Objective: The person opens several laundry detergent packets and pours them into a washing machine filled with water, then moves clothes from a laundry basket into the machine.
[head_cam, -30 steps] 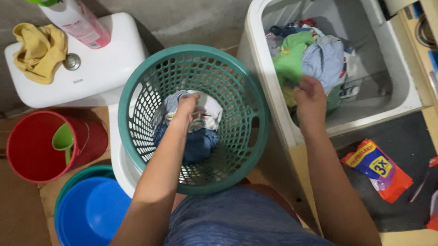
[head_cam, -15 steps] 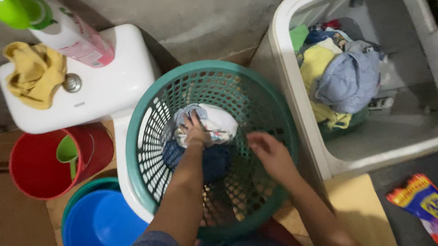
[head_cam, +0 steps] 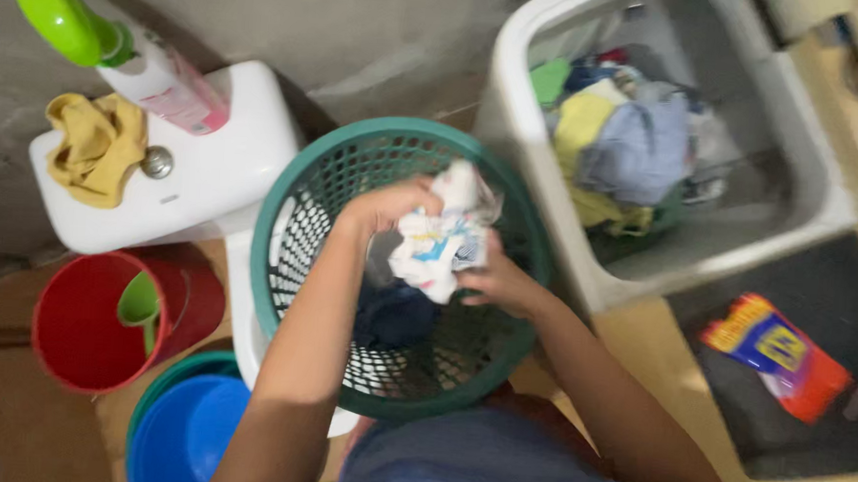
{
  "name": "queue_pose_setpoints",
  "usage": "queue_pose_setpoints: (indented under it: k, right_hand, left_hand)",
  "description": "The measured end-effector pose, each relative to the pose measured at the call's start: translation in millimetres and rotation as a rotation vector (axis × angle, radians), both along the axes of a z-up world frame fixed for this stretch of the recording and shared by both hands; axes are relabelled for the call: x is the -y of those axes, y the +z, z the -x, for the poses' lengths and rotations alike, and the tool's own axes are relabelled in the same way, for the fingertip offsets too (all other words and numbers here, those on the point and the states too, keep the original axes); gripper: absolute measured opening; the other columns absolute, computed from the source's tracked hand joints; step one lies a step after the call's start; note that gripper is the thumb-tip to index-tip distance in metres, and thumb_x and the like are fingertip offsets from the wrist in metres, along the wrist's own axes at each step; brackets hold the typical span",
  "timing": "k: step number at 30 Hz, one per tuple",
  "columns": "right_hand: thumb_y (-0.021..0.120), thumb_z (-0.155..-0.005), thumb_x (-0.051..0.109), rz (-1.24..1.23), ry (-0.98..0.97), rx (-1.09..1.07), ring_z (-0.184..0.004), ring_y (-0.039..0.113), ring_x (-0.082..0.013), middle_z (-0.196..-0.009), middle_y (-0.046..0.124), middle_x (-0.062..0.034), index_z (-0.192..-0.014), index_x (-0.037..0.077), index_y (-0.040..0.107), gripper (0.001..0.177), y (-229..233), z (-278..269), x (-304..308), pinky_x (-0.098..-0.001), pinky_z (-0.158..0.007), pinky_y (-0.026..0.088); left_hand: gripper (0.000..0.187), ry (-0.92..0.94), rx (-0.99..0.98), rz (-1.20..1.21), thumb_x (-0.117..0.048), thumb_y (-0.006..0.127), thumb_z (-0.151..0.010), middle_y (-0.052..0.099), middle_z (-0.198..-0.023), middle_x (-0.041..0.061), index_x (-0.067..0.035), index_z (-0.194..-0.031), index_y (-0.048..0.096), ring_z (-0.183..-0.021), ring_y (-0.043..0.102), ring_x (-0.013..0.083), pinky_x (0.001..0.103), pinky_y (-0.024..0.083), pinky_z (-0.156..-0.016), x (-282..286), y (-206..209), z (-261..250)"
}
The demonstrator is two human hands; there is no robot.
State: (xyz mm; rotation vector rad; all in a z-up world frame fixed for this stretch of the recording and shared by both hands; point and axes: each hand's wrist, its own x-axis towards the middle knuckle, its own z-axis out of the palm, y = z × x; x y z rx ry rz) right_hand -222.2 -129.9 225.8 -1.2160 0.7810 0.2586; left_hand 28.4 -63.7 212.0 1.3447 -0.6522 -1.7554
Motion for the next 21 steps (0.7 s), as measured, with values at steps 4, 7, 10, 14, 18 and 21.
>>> queue_pose_setpoints:
  k: [4, 7, 10, 14, 18, 21]
  right_hand:
    - [0.064, -0.115, 0.032, -0.584, -0.289, 0.839, -0.116, 0.064, -0.0276, -0.133, 0.062, -0.0105, -0.146, 0.006, 0.052, 0.042, 12, 2, 33, -0.0455, -0.091, 0.055]
    - [0.056, -0.104, 0.045, -0.533, -0.704, 0.882, -0.121, 0.064, -0.0324, -0.136, 0.063, -0.0141, -0.146, 0.007, 0.050, 0.057, 48, 38, 97, -0.0505, -0.098, 0.056]
    - [0.053, -0.087, 0.013, 0.079, -0.924, 0.816, -0.123, 0.064, -0.0327, -0.134, 0.062, -0.0107, -0.149, 0.013, 0.039, 0.064, 89, 69, 149, -0.0573, -0.103, 0.056]
    - [0.059, -0.092, 0.000, 0.056, -1.147, 0.410, -0.107, 0.058, -0.0265, -0.123, 0.054, -0.0130, -0.150, 0.021, 0.011, 0.078, 106, 101, 173, -0.0607, -0.088, 0.052]
    - [0.065, -0.093, 0.003, 0.310, -0.969, 0.290, -0.098, 0.060, -0.0187, -0.120, 0.055, -0.0085, -0.155, 0.018, 0.022, 0.077, 73, 90, 150, -0.0398, -0.078, 0.051]
    - [0.061, -0.102, 0.016, 0.133, -0.603, 0.525, -0.099, 0.072, -0.0214, -0.114, 0.071, -0.0136, -0.140, 0.003, 0.054, 0.041, 38, 43, 118, -0.0339, -0.087, 0.062]
  left_hand:
    - [0.054, 0.011, -0.075, 0.404, -0.009, 0.063, -0.068, 0.072, -0.104, 0.000, -0.003, -0.121, 0.067, -0.094, 0.065, 0.0087, 0.025, 0.053, -0.086, 41, 128, 61]
    - [0.054, 0.210, -0.052, 0.545, -0.011, 0.068, -0.085, 0.069, -0.123, 0.009, 0.002, -0.137, 0.061, -0.106, 0.065, 0.0114, 0.028, 0.053, -0.095, 73, 159, 100]
    - [0.063, 0.474, 0.561, 0.399, -0.018, 0.079, -0.087, 0.062, -0.130, 0.021, -0.005, -0.142, 0.052, -0.108, 0.062, 0.0178, 0.029, 0.052, -0.092, 102, 156, 118]
    - [0.080, 0.675, 0.244, 0.466, -0.011, 0.074, -0.081, 0.047, -0.143, 0.019, -0.012, -0.148, 0.031, -0.099, 0.065, 0.0231, 0.033, 0.055, -0.080, 116, 127, 121]
    - [0.061, 0.802, 0.334, 0.521, -0.009, 0.072, -0.088, 0.060, -0.139, 0.020, -0.006, -0.145, 0.049, -0.119, 0.064, 0.0204, 0.030, 0.054, -0.098, 86, 82, 95]
    - [0.054, 0.856, 0.380, 0.399, -0.011, 0.070, -0.089, 0.065, -0.135, 0.017, -0.004, -0.140, 0.055, -0.111, 0.065, 0.0228, 0.032, 0.054, -0.092, 29, 40, 70]
